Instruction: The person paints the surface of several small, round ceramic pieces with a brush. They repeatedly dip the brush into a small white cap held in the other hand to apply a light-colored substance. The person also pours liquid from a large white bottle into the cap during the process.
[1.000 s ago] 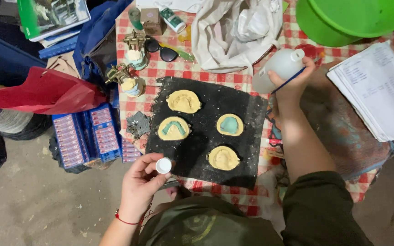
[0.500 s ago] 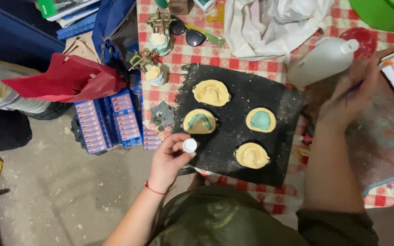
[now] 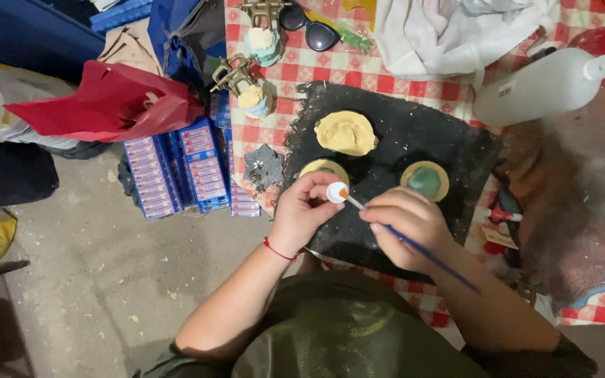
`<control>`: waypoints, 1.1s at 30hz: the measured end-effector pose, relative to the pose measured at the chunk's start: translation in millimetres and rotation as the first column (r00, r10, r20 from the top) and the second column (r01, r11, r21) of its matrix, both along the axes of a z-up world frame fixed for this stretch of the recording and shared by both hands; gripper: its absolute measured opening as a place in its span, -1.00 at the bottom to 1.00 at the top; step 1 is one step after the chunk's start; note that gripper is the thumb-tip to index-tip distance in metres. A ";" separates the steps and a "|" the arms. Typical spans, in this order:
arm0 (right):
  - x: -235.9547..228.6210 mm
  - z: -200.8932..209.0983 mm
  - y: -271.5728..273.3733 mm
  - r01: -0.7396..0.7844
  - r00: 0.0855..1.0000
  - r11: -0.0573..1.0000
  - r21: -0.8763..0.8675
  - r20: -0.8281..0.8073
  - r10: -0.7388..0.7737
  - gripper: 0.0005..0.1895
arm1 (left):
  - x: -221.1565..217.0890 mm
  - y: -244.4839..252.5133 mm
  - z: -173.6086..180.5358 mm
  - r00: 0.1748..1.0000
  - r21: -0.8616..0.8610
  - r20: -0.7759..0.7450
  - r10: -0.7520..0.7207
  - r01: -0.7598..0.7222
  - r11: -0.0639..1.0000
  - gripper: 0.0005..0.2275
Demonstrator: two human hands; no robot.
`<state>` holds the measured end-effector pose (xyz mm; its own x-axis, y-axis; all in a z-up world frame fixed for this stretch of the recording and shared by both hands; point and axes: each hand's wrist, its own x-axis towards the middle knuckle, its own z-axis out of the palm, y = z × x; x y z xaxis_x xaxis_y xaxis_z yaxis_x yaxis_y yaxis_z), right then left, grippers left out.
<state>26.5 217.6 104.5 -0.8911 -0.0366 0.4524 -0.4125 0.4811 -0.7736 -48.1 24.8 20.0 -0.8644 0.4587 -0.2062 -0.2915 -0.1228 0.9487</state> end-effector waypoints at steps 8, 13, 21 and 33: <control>-5.6 -9.6 1.7 0.006 1.000 0.988 0.157 0.026 -0.010 -0.83 | -4.5 12.0 -15.7 1.000 -0.001 0.016 -0.020 0.020 1.000 -0.60; -7.4 -27.8 9.0 0.047 0.999 0.994 0.100 0.007 -0.048 -0.83 | -9.5 15.0 -26.1 0.998 -0.041 0.041 -0.047 0.049 0.998 -0.60; -60.4 -93.0 49.0 0.256 0.965 0.949 -0.186 0.098 -0.241 -0.81 | -21.5 19.3 -47.7 0.998 -0.094 0.028 -0.062 0.064 0.994 -0.60; -103.3 -135.8 49.0 0.306 0.930 0.945 0.113 0.177 -0.322 -0.92 | -6.9 9.5 -28.8 0.991 -0.105 0.065 -0.118 0.125 0.987 -0.59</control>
<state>-76.8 266.7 -31.3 -0.9321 0.2292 0.2803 -0.0790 0.6267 -0.7752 -55.0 34.4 -8.8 -0.7886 0.5318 -0.3087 -0.3527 0.0199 0.9355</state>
